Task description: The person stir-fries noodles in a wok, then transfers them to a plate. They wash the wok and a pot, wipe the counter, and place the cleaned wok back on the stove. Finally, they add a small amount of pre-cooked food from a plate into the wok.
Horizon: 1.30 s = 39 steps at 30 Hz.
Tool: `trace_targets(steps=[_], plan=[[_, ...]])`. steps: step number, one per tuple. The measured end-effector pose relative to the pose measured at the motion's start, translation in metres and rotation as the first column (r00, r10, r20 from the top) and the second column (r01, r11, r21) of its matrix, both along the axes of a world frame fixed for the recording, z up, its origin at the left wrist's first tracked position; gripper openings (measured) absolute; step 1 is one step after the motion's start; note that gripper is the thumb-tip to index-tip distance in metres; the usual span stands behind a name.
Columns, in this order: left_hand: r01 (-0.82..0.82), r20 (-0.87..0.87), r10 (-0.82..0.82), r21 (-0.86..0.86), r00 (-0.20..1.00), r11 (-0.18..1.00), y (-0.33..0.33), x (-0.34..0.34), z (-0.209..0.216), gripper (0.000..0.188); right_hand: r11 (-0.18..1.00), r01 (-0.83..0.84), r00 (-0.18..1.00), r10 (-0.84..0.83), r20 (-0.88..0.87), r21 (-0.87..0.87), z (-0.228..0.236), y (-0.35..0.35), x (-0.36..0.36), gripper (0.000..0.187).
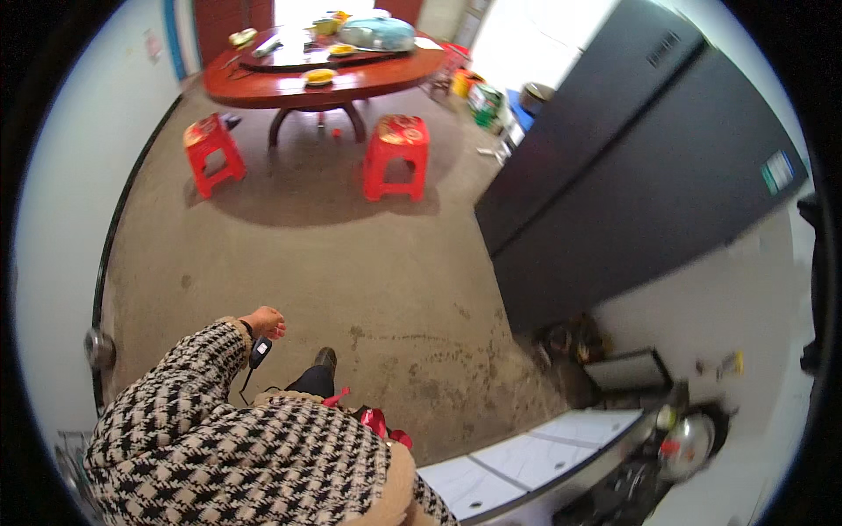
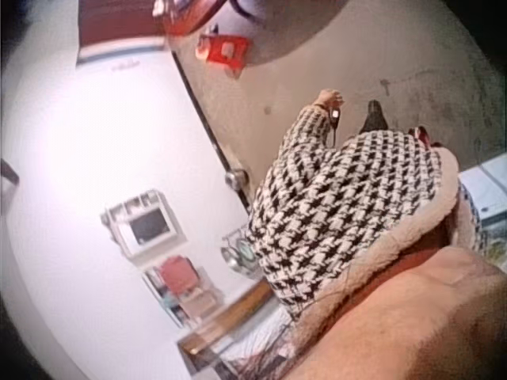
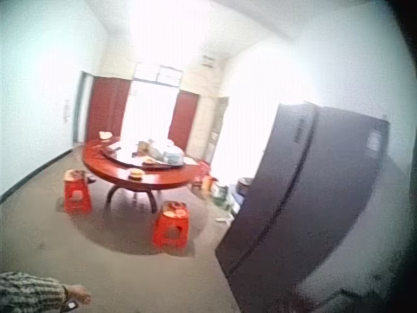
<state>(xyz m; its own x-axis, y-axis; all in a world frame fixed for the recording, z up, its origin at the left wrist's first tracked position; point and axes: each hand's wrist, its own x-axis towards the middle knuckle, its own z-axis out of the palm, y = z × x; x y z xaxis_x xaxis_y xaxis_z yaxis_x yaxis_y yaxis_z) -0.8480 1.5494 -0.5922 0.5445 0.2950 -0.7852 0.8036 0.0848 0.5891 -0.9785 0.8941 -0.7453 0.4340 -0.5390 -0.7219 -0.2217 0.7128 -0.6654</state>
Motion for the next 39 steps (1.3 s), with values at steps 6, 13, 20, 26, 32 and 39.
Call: trace_targets(steps=[6, 13, 20, 26, 32, 39], plan=[[-0.178, 0.077, 0.188, -0.119, 0.979, 0.977, 0.027, -0.013, -0.037, 0.009, 0.986, -0.163, 0.986, 0.163, -0.042, -0.014, -0.001, 0.039, 0.071, 0.035], [-0.261, 0.065, 0.264, -0.038, 0.962, 0.964, 0.049, -0.007, -0.055, 0.012, 0.973, -0.228, 0.974, 0.227, -0.018, -0.031, -0.014, 0.032, 0.129, 0.037], [-0.403, 0.210, 0.412, -0.090, 0.887, 0.911, 0.059, 0.005, 0.009, 0.012, 0.974, -0.212, 0.965, 0.220, 0.141, -0.075, -0.006, -0.038, 0.206, 0.040], [-0.470, 0.315, 0.502, -0.177, 0.805, 0.865, 0.075, 0.038, 0.049, 0.010, 0.873, -0.421, 0.790, 0.486, 0.374, -0.246, 0.102, 0.059, 0.391, 0.033], [-0.695, 0.203, 0.756, -0.300, 0.623, 0.653, 0.129, 0.049, 0.060, 0.009, 0.594, -0.730, 0.507, 0.802, 0.315, -0.338, 0.220, 0.244, 0.570, 0.030], [-0.838, 0.202, 0.903, -0.340, 0.379, 0.427, 0.186, 0.071, 0.063, 0.011, 0.242, -0.898, 0.148, 0.953, 0.265, -0.368, 0.276, 0.473, 0.723, 0.029]])
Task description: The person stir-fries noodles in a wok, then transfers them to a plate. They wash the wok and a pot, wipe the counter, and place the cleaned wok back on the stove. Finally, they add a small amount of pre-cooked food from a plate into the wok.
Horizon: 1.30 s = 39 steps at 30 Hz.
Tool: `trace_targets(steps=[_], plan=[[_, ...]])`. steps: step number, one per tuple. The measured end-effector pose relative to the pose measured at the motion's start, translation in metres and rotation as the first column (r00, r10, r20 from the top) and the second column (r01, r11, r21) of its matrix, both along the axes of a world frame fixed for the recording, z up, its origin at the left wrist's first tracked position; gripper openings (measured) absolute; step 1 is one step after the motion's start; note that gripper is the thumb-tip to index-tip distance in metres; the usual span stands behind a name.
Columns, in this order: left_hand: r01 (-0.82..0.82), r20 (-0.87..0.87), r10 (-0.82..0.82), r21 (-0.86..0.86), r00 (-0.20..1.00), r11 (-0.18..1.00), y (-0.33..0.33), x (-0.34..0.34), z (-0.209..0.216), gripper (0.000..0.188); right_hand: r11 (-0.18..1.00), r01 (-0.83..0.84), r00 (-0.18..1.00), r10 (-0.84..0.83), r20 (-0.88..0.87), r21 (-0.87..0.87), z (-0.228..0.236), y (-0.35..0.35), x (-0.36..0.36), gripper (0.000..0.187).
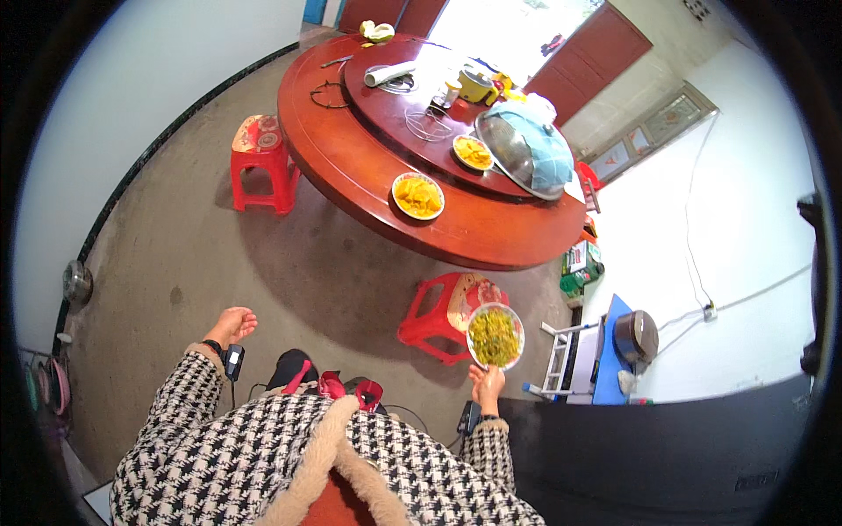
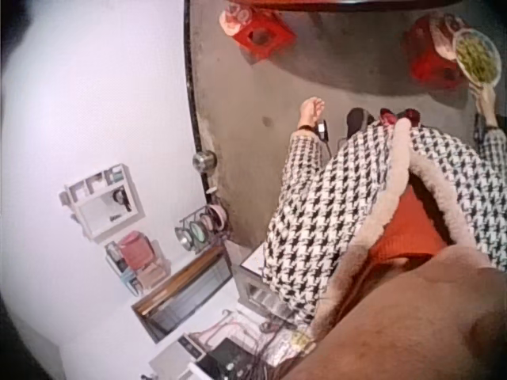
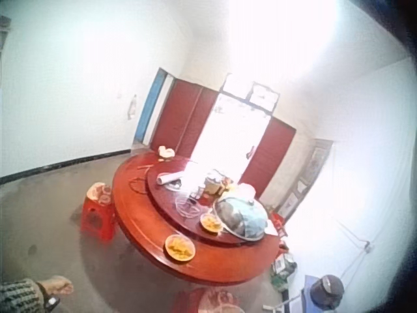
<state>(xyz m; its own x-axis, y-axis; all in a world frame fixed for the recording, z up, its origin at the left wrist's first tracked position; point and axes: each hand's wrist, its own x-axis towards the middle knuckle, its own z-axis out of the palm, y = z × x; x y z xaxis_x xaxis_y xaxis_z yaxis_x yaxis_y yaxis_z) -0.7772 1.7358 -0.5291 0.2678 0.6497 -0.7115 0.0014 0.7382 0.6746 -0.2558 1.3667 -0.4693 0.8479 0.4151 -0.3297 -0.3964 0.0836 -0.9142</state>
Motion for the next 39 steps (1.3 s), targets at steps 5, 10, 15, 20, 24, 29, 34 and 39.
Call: trace_targets(steps=[5, 10, 15, 20, 24, 29, 34, 39], plan=[[-0.032, -0.070, 0.025, -0.106, 0.997, 0.994, 0.025, 0.041, 0.016, 0.012, 0.981, -0.166, 0.979, 0.176, -0.106, 0.102, 0.038, 0.132, 0.062, 0.024], [-0.018, 0.034, 0.019, -0.038, 0.999, 0.999, 0.059, 0.103, 0.060, 0.011, 0.955, -0.272, 0.957, 0.281, -0.072, 0.120, 0.065, 0.205, 0.089, 0.023], [0.161, 0.201, -0.175, 0.084, 0.964, 0.983, 0.120, 0.209, 0.119, 0.013, 0.969, -0.223, 0.974, 0.226, -0.020, 0.111, 0.081, 0.252, 0.110, 0.019], [0.494, 0.147, -0.496, 0.048, 0.856, 0.868, 0.206, 0.318, 0.138, 0.019, 0.981, -0.190, 0.980, 0.191, -0.056, 0.024, 0.096, 0.321, 0.131, 0.019], [0.653, 0.135, -0.650, 0.027, 0.748, 0.757, 0.235, 0.379, 0.132, 0.023, 0.986, -0.159, 0.978, 0.149, -0.147, -0.058, 0.118, 0.375, 0.144, 0.019], [0.811, 0.106, -0.805, -0.040, 0.584, 0.583, 0.231, 0.441, 0.129, 0.027, 0.957, -0.291, 0.952, 0.290, -0.100, -0.001, 0.150, 0.483, 0.176, 0.023], [0.866, 0.082, -0.864, 0.001, 0.497, 0.499, 0.219, 0.470, 0.122, 0.022, 0.928, -0.366, 0.920, 0.372, -0.120, 0.069, 0.164, 0.579, 0.193, 0.032], [0.858, 0.099, -0.853, -0.026, 0.513, 0.513, 0.210, 0.470, 0.122, 0.026, 0.941, -0.337, 0.926, 0.325, -0.192, -0.035, 0.157, 0.629, 0.194, 0.033]])
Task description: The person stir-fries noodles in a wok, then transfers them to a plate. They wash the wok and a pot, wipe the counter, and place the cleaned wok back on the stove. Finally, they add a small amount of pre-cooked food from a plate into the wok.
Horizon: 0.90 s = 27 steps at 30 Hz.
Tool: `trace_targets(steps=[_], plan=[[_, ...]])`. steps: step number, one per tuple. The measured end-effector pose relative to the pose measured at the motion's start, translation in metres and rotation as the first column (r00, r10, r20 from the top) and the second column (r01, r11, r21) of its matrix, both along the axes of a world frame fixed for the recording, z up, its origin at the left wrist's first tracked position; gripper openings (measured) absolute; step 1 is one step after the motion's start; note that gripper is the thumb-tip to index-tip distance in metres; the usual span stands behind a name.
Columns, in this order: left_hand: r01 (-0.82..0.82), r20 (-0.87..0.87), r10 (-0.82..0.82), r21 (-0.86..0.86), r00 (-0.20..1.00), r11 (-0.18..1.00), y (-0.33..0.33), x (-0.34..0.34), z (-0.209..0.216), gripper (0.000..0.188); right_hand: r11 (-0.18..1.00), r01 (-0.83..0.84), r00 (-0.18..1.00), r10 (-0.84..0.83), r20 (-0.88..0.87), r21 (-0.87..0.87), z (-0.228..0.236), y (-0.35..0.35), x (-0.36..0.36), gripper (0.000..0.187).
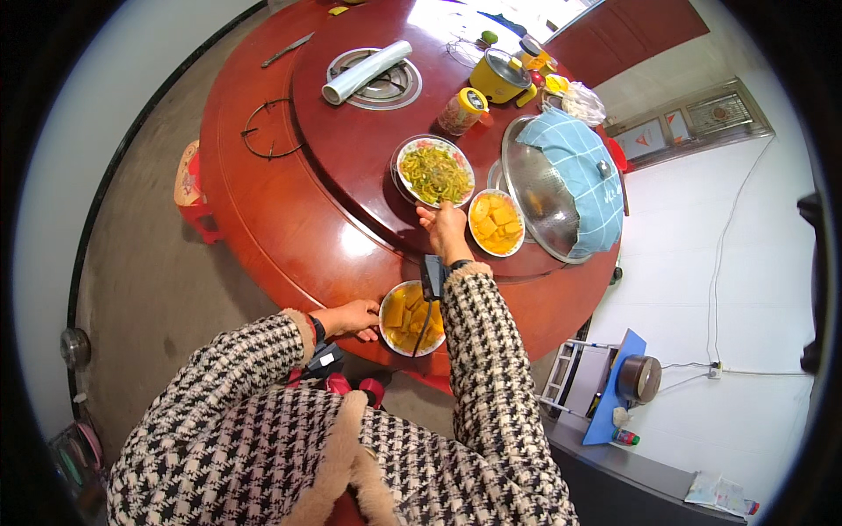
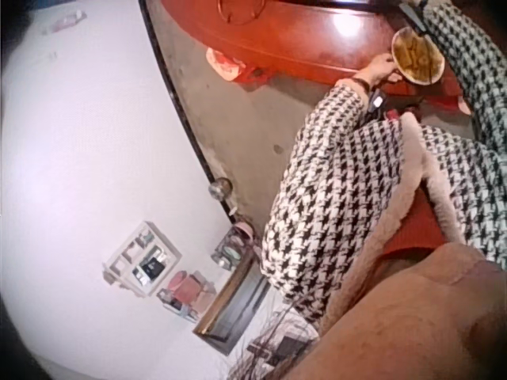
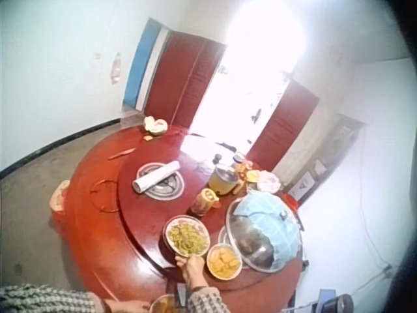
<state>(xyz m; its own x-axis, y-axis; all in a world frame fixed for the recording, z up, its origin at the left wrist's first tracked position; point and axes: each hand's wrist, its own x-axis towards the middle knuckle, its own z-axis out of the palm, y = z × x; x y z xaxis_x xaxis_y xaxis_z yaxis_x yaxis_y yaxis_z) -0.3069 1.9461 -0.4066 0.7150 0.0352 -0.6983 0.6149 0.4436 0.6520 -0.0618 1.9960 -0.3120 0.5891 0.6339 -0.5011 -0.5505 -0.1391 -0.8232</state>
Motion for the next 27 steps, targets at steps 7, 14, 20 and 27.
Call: trace_targets(steps=[7, 14, 20, 27], plan=[[-0.065, -0.036, 0.063, -0.054, 0.997, 0.996, -0.020, -0.009, 0.012, 0.023, 1.000, -0.015, 0.999, 0.015, -0.040, 0.007, -0.012, 0.007, -0.007, 0.032], [-0.059, -0.026, 0.058, -0.051, 0.998, 0.997, -0.028, -0.013, 0.016, 0.024, 0.992, -0.113, 0.993, 0.111, -0.043, -0.050, -0.011, -0.001, -0.009, 0.032], [-0.041, 0.114, 0.029, 0.101, 0.993, 0.994, -0.041, -0.017, 0.000, 0.024, 0.983, -0.089, 0.986, 0.110, 0.129, -0.159, 0.005, -0.037, -0.009, 0.031], [-0.151, 0.102, 0.127, 0.272, 0.987, 0.950, -0.064, -0.023, 0.005, 0.021, 0.988, 0.156, 0.980, -0.155, 0.127, 0.000, 0.013, -0.224, -0.021, 0.024]])
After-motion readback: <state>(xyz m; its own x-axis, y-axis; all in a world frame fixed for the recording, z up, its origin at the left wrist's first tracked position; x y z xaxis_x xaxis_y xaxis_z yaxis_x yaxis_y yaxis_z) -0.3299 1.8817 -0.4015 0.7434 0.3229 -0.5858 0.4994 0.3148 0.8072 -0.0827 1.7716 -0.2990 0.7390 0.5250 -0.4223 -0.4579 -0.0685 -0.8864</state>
